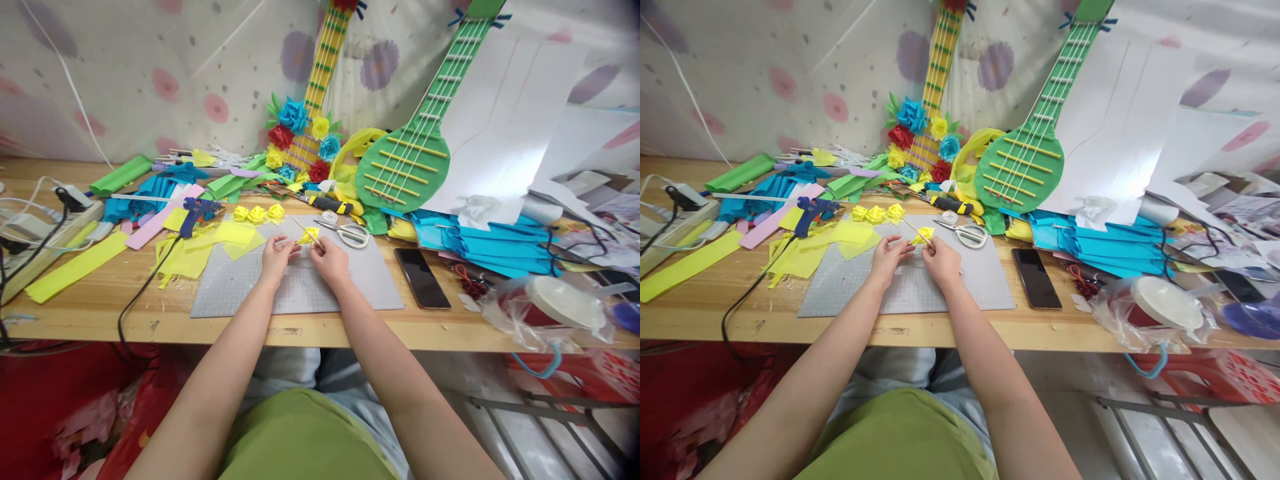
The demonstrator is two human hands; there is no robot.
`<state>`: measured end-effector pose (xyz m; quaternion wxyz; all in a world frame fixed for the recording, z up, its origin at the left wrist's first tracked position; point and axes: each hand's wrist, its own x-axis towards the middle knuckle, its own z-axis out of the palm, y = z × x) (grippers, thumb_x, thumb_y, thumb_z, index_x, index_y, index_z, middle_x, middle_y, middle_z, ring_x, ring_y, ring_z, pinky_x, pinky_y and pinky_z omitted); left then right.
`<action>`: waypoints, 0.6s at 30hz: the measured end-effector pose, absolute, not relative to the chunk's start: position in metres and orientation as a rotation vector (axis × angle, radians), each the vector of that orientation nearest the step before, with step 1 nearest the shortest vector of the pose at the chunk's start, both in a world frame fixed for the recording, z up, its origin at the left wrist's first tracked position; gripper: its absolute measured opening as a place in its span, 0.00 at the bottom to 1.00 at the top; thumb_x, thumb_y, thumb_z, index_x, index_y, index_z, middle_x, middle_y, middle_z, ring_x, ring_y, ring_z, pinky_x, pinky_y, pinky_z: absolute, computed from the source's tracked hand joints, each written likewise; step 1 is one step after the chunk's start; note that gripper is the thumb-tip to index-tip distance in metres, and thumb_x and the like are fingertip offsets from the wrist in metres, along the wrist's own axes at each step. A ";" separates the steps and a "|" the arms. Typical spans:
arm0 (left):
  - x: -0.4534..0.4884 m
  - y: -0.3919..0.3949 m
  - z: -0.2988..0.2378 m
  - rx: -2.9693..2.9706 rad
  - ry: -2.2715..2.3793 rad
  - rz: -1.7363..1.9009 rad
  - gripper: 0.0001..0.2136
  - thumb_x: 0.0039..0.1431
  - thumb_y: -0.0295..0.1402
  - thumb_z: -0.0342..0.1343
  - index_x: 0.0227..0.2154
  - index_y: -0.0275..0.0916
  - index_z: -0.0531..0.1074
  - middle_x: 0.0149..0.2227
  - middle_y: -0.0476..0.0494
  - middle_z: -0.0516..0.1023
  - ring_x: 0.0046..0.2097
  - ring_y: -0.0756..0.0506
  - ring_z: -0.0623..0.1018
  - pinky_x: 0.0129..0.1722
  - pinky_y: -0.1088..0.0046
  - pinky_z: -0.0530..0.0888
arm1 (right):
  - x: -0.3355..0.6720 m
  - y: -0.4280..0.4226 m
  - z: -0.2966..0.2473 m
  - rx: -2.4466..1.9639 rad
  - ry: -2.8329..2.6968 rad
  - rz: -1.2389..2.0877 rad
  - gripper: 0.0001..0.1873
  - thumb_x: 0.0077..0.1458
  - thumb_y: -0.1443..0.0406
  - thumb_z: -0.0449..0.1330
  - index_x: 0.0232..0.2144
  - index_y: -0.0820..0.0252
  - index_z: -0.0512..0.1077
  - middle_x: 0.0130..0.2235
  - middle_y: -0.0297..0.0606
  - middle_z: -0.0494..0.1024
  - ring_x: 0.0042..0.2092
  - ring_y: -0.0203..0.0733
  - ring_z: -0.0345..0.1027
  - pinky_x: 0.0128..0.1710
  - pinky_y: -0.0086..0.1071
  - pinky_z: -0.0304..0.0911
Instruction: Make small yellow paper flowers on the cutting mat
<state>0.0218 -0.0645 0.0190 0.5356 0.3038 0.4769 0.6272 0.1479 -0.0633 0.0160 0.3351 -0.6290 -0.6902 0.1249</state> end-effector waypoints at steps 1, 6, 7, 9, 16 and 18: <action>0.022 -0.065 0.019 0.717 1.135 1.497 0.12 0.46 0.25 0.55 0.34 0.35 0.59 0.27 0.45 0.74 0.29 0.49 0.77 0.33 0.69 0.72 | 0.148 -0.063 0.016 -1.638 -1.803 0.329 0.08 0.47 0.62 0.49 0.26 0.57 0.66 0.23 0.30 0.70 0.27 0.33 0.61 0.26 0.27 0.47; 0.023 -0.065 0.020 0.695 1.140 1.459 0.13 0.46 0.27 0.56 0.34 0.35 0.58 0.26 0.44 0.74 0.29 0.48 0.77 0.33 0.68 0.72 | 0.148 -0.062 0.014 -1.644 -1.795 0.328 0.08 0.47 0.61 0.49 0.25 0.57 0.65 0.23 0.30 0.69 0.26 0.33 0.60 0.25 0.27 0.46; 0.022 -0.066 0.020 0.698 1.141 1.454 0.13 0.46 0.28 0.56 0.34 0.35 0.58 0.26 0.44 0.74 0.29 0.47 0.77 0.33 0.67 0.72 | 0.148 -0.062 0.014 -1.644 -1.795 0.324 0.08 0.47 0.61 0.49 0.24 0.57 0.65 0.23 0.30 0.69 0.26 0.33 0.60 0.25 0.27 0.45; 0.023 -0.066 0.021 0.718 1.141 1.455 0.14 0.46 0.29 0.56 0.34 0.36 0.58 0.26 0.44 0.75 0.29 0.48 0.77 0.33 0.68 0.72 | 0.147 -0.062 0.014 -1.647 -1.797 0.318 0.09 0.48 0.60 0.49 0.24 0.57 0.65 0.22 0.30 0.69 0.25 0.33 0.59 0.25 0.27 0.45; 0.023 -0.066 0.018 0.810 1.118 1.475 0.13 0.46 0.29 0.55 0.35 0.37 0.59 0.29 0.45 0.75 0.31 0.48 0.77 0.30 0.71 0.72 | 0.145 -0.063 0.015 -1.649 -1.851 0.325 0.08 0.47 0.61 0.49 0.22 0.57 0.64 0.21 0.29 0.67 0.25 0.33 0.57 0.24 0.27 0.44; 0.022 -0.066 0.016 0.830 1.114 1.476 0.14 0.45 0.29 0.55 0.35 0.37 0.59 0.30 0.45 0.75 0.31 0.48 0.76 0.30 0.71 0.72 | 0.146 -0.063 0.013 -1.630 -1.866 0.336 0.07 0.47 0.61 0.49 0.22 0.57 0.64 0.21 0.29 0.67 0.25 0.32 0.57 0.24 0.26 0.44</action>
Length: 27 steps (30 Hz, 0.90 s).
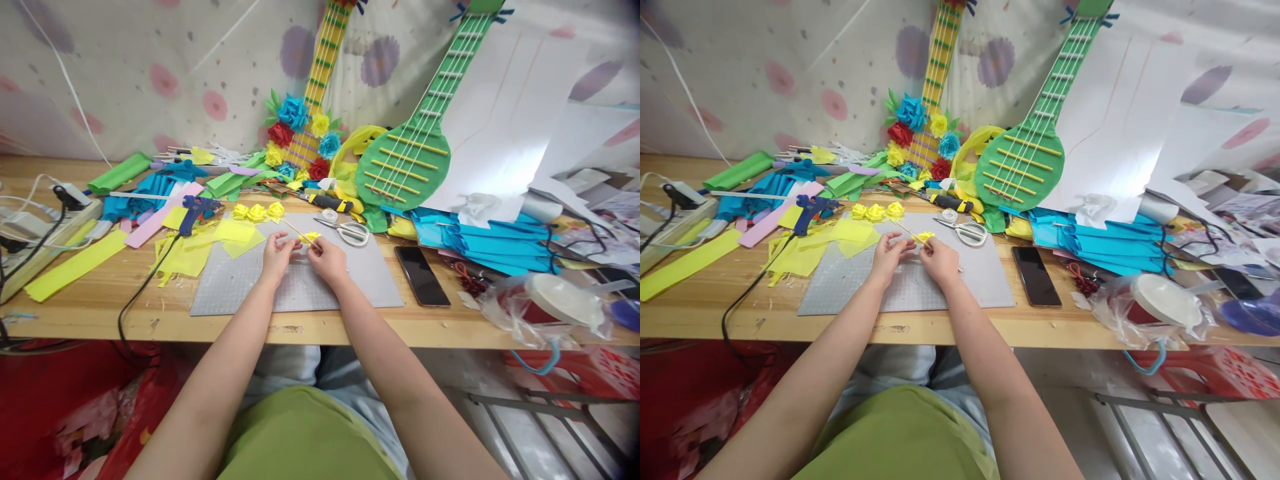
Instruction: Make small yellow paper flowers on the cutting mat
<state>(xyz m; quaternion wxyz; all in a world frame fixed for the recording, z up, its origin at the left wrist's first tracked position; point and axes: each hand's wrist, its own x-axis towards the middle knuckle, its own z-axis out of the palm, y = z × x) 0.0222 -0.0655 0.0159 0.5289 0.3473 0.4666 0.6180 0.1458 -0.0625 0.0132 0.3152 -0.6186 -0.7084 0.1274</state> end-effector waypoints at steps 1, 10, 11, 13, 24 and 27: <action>0.022 -0.065 0.015 0.836 1.116 1.481 0.14 0.45 0.29 0.55 0.35 0.37 0.59 0.30 0.44 0.74 0.32 0.48 0.76 0.30 0.71 0.72 | 0.146 -0.062 0.012 -1.621 -1.871 0.343 0.07 0.46 0.61 0.50 0.22 0.57 0.63 0.21 0.28 0.67 0.25 0.32 0.57 0.25 0.26 0.44; 0.022 -0.063 0.012 0.847 1.119 1.497 0.14 0.43 0.26 0.54 0.35 0.37 0.59 0.32 0.44 0.74 0.32 0.49 0.76 0.30 0.71 0.72 | 0.149 -0.061 0.010 -1.584 -1.844 0.421 0.08 0.46 0.60 0.49 0.22 0.57 0.62 0.20 0.27 0.66 0.25 0.32 0.57 0.25 0.26 0.45; 0.022 -0.063 0.013 0.846 1.118 1.497 0.14 0.43 0.26 0.54 0.35 0.37 0.59 0.32 0.45 0.74 0.32 0.49 0.75 0.30 0.71 0.72 | 0.149 -0.061 0.010 -1.578 -1.842 0.427 0.08 0.46 0.60 0.49 0.22 0.57 0.63 0.20 0.27 0.66 0.25 0.32 0.57 0.25 0.26 0.45; 0.022 -0.063 0.013 0.844 1.123 1.496 0.14 0.42 0.26 0.54 0.34 0.37 0.59 0.32 0.45 0.73 0.32 0.49 0.75 0.29 0.72 0.72 | 0.150 -0.061 0.010 -1.569 -1.839 0.435 0.08 0.47 0.60 0.49 0.22 0.57 0.64 0.20 0.27 0.66 0.25 0.32 0.57 0.25 0.26 0.46; 0.018 -0.060 0.002 1.153 1.238 1.535 0.12 0.42 0.30 0.57 0.31 0.37 0.63 0.31 0.46 0.73 0.33 0.50 0.75 0.28 0.76 0.71 | 0.150 -0.061 0.011 -1.569 -1.838 0.467 0.09 0.46 0.60 0.49 0.24 0.57 0.66 0.21 0.28 0.67 0.25 0.32 0.59 0.25 0.26 0.47; 0.017 -0.061 0.004 1.171 1.247 1.561 0.10 0.44 0.31 0.55 0.31 0.38 0.63 0.30 0.46 0.73 0.32 0.50 0.75 0.28 0.76 0.71 | 0.150 -0.061 0.011 -1.563 -1.837 0.473 0.09 0.46 0.60 0.49 0.23 0.57 0.65 0.21 0.27 0.67 0.25 0.32 0.58 0.26 0.26 0.47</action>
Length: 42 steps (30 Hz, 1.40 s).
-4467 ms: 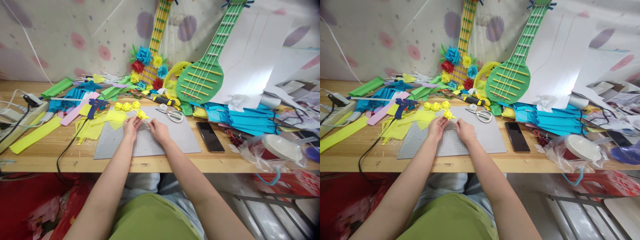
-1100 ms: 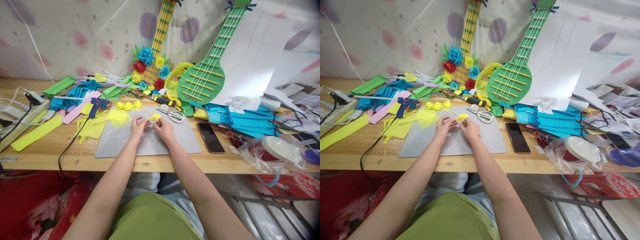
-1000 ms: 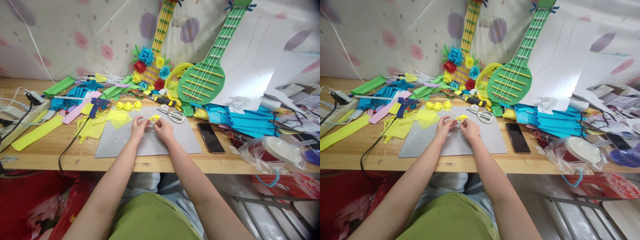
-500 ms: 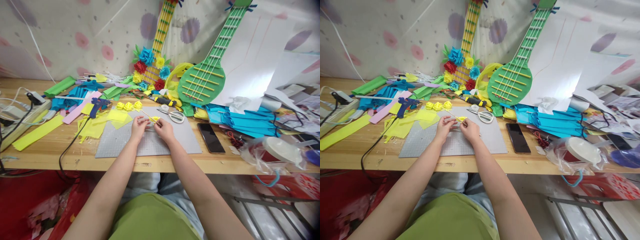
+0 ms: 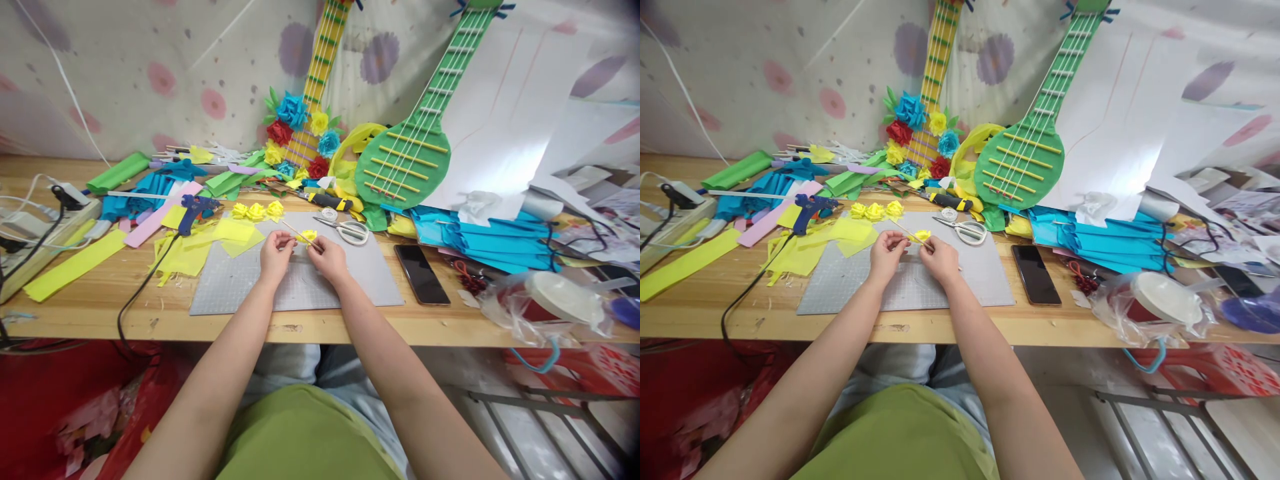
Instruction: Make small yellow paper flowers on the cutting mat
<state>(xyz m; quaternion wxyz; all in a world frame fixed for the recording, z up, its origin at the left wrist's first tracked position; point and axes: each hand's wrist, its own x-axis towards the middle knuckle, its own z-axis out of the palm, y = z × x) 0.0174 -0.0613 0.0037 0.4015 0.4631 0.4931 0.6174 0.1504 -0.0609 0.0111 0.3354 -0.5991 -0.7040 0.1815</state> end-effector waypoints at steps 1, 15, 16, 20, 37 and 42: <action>0.017 -0.062 0.004 1.174 1.250 1.568 0.10 0.44 0.31 0.55 0.31 0.38 0.63 0.30 0.46 0.73 0.32 0.50 0.75 0.27 0.77 0.71 | 0.151 -0.061 0.011 -1.560 -1.837 0.474 0.08 0.46 0.60 0.49 0.23 0.57 0.65 0.21 0.27 0.67 0.25 0.32 0.58 0.25 0.25 0.47; 0.016 -0.058 -0.001 1.276 1.325 1.583 0.09 0.43 0.29 0.55 0.30 0.39 0.65 0.29 0.48 0.72 0.30 0.52 0.73 0.30 0.77 0.69 | 0.149 -0.063 0.014 -1.523 -1.887 0.481 0.08 0.45 0.61 0.49 0.22 0.58 0.64 0.21 0.27 0.67 0.25 0.31 0.58 0.25 0.25 0.46; 0.016 -0.058 0.000 1.278 1.329 1.582 0.09 0.43 0.29 0.55 0.30 0.39 0.65 0.29 0.48 0.72 0.31 0.52 0.73 0.30 0.77 0.69 | 0.149 -0.064 0.014 -1.521 -1.888 0.482 0.08 0.45 0.61 0.49 0.22 0.58 0.64 0.21 0.27 0.67 0.25 0.31 0.58 0.25 0.25 0.46; 0.015 -0.058 -0.001 1.281 1.355 1.588 0.08 0.44 0.28 0.54 0.30 0.39 0.64 0.29 0.48 0.72 0.30 0.52 0.72 0.30 0.77 0.69 | 0.149 -0.064 0.014 -1.506 -1.908 0.477 0.08 0.45 0.61 0.49 0.21 0.58 0.64 0.21 0.27 0.67 0.24 0.31 0.57 0.25 0.25 0.46; 0.019 -0.063 0.006 1.115 1.271 1.573 0.16 0.38 0.29 0.58 0.34 0.39 0.62 0.26 0.51 0.70 0.28 0.53 0.71 0.27 0.79 0.69 | 0.148 -0.067 0.016 -1.469 -1.994 0.308 0.07 0.46 0.63 0.49 0.24 0.58 0.65 0.24 0.30 0.70 0.26 0.32 0.60 0.26 0.25 0.48; 0.018 -0.060 0.000 1.122 1.348 1.587 0.16 0.39 0.29 0.58 0.34 0.39 0.63 0.26 0.51 0.72 0.27 0.53 0.72 0.28 0.78 0.69 | 0.148 -0.068 0.017 -1.456 -2.031 0.301 0.07 0.46 0.63 0.49 0.24 0.57 0.66 0.25 0.30 0.71 0.26 0.33 0.60 0.26 0.25 0.48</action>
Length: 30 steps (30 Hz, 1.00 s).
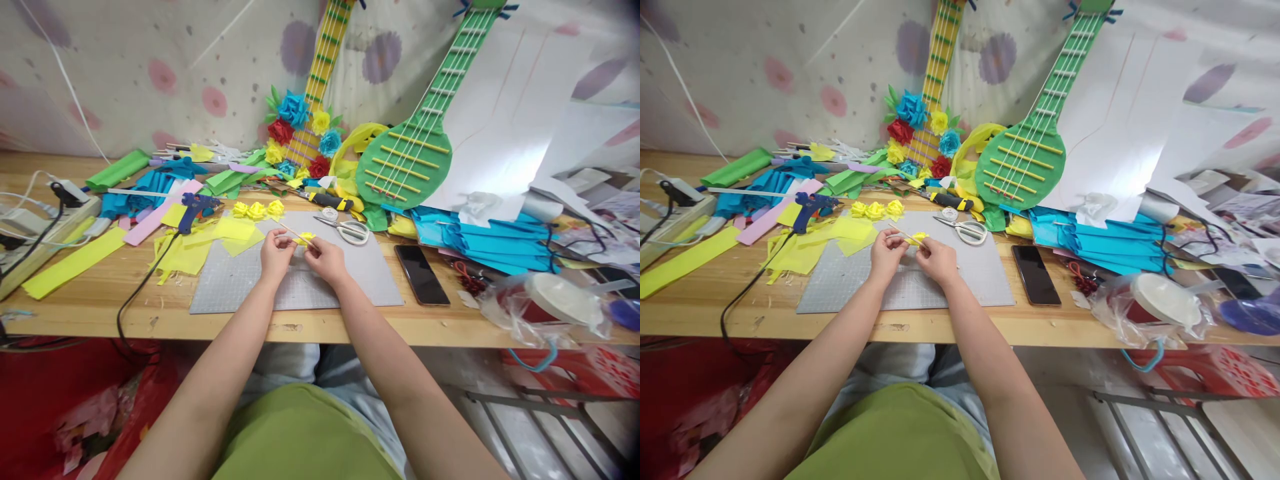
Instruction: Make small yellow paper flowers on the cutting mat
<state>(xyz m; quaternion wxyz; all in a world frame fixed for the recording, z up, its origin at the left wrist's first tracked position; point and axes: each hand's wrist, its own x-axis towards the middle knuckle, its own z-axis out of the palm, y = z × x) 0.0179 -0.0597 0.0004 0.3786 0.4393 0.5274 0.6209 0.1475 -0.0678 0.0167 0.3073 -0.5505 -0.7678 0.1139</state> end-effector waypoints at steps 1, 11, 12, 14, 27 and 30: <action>0.018 -0.060 0.001 1.090 1.346 1.578 0.16 0.40 0.29 0.58 0.35 0.39 0.63 0.26 0.50 0.72 0.27 0.53 0.72 0.27 0.78 0.69 | 0.147 -0.068 0.017 -1.452 -2.036 0.298 0.07 0.46 0.64 0.49 0.24 0.57 0.66 0.25 0.30 0.70 0.26 0.33 0.60 0.26 0.26 0.48; 0.023 -0.065 0.011 0.958 1.287 1.559 0.14 0.46 0.37 0.53 0.36 0.37 0.66 0.27 0.48 0.74 0.23 0.53 0.72 0.19 0.80 0.66 | 0.146 -0.068 0.019 -1.457 -2.069 0.130 0.07 0.48 0.65 0.49 0.24 0.57 0.66 0.25 0.32 0.70 0.29 0.34 0.60 0.27 0.28 0.46; 0.023 -0.065 0.011 0.946 1.301 1.555 0.14 0.45 0.38 0.54 0.35 0.37 0.66 0.25 0.48 0.73 0.22 0.53 0.72 0.19 0.80 0.66 | 0.146 -0.068 0.019 -1.445 -2.080 0.103 0.08 0.49 0.64 0.49 0.25 0.57 0.66 0.26 0.33 0.70 0.30 0.35 0.61 0.27 0.28 0.46; 0.023 -0.065 0.012 0.908 1.330 1.549 0.15 0.43 0.38 0.56 0.34 0.36 0.67 0.23 0.49 0.71 0.22 0.53 0.71 0.18 0.80 0.66 | 0.146 -0.068 0.018 -1.418 -2.102 0.053 0.09 0.51 0.63 0.48 0.25 0.57 0.67 0.27 0.34 0.71 0.31 0.35 0.61 0.28 0.28 0.46; 0.010 -0.065 0.026 0.551 1.203 1.378 0.13 0.39 0.30 0.60 0.31 0.34 0.68 0.24 0.50 0.71 0.22 0.55 0.71 0.18 0.81 0.68 | 0.146 -0.066 0.013 -1.358 -2.216 -0.092 0.10 0.54 0.63 0.48 0.30 0.56 0.70 0.31 0.36 0.71 0.36 0.37 0.61 0.29 0.28 0.48; 0.006 -0.063 0.028 0.544 1.176 1.316 0.09 0.40 0.28 0.59 0.28 0.34 0.68 0.24 0.50 0.71 0.22 0.56 0.71 0.18 0.82 0.68 | 0.146 -0.064 0.011 -1.377 -2.218 -0.106 0.11 0.54 0.63 0.48 0.31 0.56 0.70 0.32 0.36 0.71 0.36 0.37 0.61 0.29 0.29 0.47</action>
